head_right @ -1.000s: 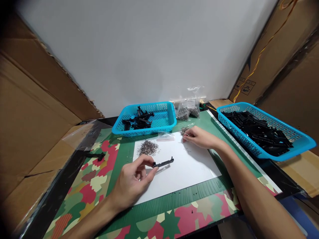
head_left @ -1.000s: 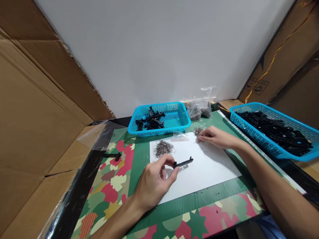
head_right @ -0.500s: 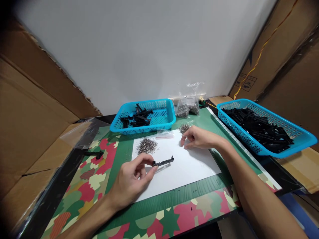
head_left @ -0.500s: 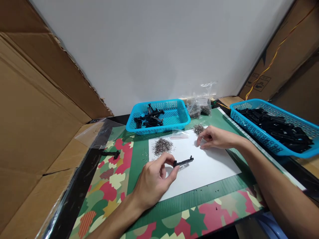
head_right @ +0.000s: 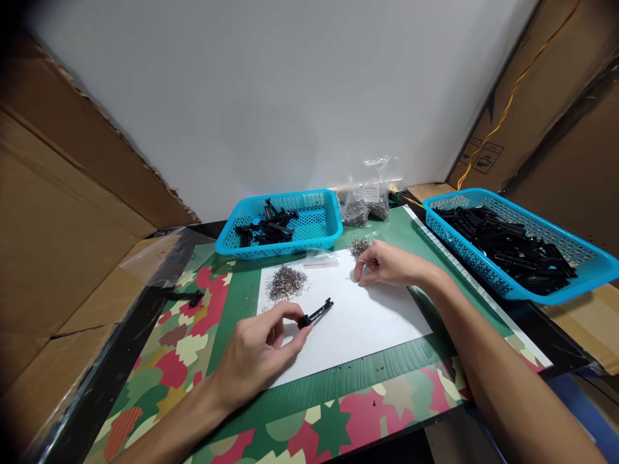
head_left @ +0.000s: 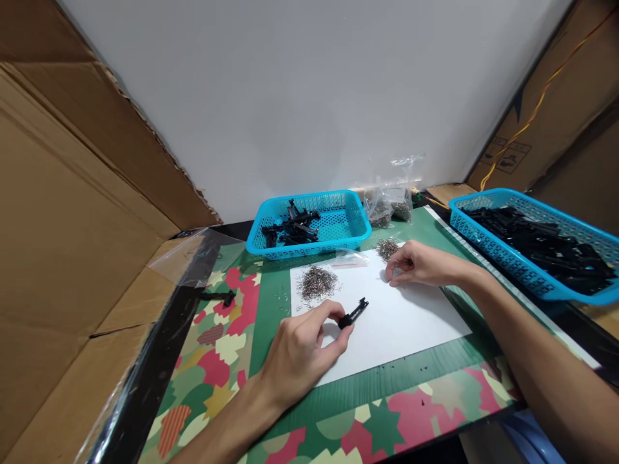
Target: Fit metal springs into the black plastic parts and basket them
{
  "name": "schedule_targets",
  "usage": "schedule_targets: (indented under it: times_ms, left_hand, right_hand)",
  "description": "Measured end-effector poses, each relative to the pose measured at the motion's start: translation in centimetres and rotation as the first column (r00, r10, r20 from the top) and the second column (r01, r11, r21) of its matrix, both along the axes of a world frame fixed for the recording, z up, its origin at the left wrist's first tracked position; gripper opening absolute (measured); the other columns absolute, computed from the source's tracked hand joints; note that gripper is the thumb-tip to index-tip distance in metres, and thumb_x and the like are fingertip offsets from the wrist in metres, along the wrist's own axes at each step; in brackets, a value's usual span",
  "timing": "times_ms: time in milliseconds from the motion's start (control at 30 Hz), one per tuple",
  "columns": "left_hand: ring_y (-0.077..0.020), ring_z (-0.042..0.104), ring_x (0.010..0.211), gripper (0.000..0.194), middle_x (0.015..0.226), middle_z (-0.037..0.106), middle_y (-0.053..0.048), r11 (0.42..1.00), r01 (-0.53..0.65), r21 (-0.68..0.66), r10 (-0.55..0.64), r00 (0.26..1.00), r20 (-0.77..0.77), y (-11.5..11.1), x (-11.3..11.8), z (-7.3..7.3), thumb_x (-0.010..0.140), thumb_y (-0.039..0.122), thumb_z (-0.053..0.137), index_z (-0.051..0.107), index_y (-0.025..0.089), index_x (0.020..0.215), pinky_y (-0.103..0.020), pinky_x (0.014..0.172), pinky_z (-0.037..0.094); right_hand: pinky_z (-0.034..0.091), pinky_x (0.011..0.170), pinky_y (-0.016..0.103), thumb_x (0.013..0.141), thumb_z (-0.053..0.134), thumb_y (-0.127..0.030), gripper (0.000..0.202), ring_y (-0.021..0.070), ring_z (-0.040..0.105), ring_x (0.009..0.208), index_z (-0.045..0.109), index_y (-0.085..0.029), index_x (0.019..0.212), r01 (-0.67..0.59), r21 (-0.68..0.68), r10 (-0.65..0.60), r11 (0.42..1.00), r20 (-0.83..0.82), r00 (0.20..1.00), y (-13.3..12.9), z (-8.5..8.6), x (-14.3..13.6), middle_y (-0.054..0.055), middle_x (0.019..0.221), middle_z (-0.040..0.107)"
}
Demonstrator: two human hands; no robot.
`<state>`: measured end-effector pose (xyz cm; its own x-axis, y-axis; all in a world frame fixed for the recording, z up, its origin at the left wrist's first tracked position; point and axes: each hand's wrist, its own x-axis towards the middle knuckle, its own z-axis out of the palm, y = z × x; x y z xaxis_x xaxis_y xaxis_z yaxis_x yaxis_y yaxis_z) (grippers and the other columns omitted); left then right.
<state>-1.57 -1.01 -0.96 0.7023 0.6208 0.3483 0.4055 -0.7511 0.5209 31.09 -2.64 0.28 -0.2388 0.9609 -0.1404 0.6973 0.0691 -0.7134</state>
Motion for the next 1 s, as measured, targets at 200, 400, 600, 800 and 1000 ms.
schedule_targets:
  times_ms: [200,400,600,800,1000]
  left_hand:
    - [-0.0114,0.062,0.058,0.015,0.078,0.072,0.003,0.998,0.05,0.035,-0.05,0.999,0.006,0.0,-0.1,0.0,0.093,0.022,0.073,0.07,0.022,0.108,-0.023,0.057,0.046]
    - [-0.0141,0.069,0.067,0.018,0.086,0.076,-0.002,0.987,0.14,0.082,-0.141,0.99,0.01,0.0,0.0,0.0,0.098,0.025,0.072,0.073,0.018,0.115,-0.025,0.06,0.049]
    - [-0.0145,0.073,0.072,0.017,0.095,0.08,-0.002,0.981,0.184,0.062,-0.186,0.982,0.019,-0.2,0.2,0.0,0.1,0.024,0.07,0.073,0.018,0.116,-0.026,0.064,0.051]
    - [-0.0144,0.074,0.072,0.015,0.093,0.08,-0.002,0.982,0.183,0.037,-0.184,0.983,0.005,-0.3,0.3,0.1,0.101,0.026,0.069,0.074,0.018,0.113,-0.025,0.062,0.051]
    - [-0.0146,0.076,0.073,0.015,0.095,0.082,-0.001,0.981,0.186,0.047,-0.187,0.982,0.018,-0.3,0.4,-0.1,0.101,0.025,0.07,0.075,0.018,0.112,-0.025,0.062,0.052]
  right_hand:
    - [0.023,0.053,0.029,0.084,0.078,-0.033,0.015,0.0099,0.032,0.055,0.078,-0.018,0.084,-0.011,-0.018,0.009,1.0,-0.087,0.996,-0.3,0.7,-0.7,-0.007,0.06,0.035]
    - [0.021,0.052,0.029,0.086,0.076,-0.038,0.022,0.0097,0.029,0.054,0.077,-0.016,0.086,0.049,-0.063,-0.066,0.997,-0.316,0.947,-0.5,0.8,-4.3,-0.008,0.056,0.035]
    - [0.022,0.052,0.028,0.081,0.078,-0.032,0.017,0.0096,0.031,0.054,0.081,-0.015,0.082,0.152,-0.081,-0.17,0.985,-0.33,0.928,0.0,-0.9,-7.9,-0.007,0.055,0.039]
    - [0.029,0.053,0.028,0.074,0.079,-0.032,0.02,0.0119,0.044,0.056,0.08,-0.013,0.077,0.216,-0.146,-0.253,0.965,-0.328,0.91,0.1,-1.2,-8.0,0.002,0.06,0.061]
    - [0.024,0.05,0.027,0.071,0.077,-0.032,0.018,0.0097,0.036,0.052,0.078,-0.013,0.072,0.25,-0.14,-0.283,0.958,-0.312,0.907,-0.1,-0.8,-8.2,-0.003,0.053,0.049]
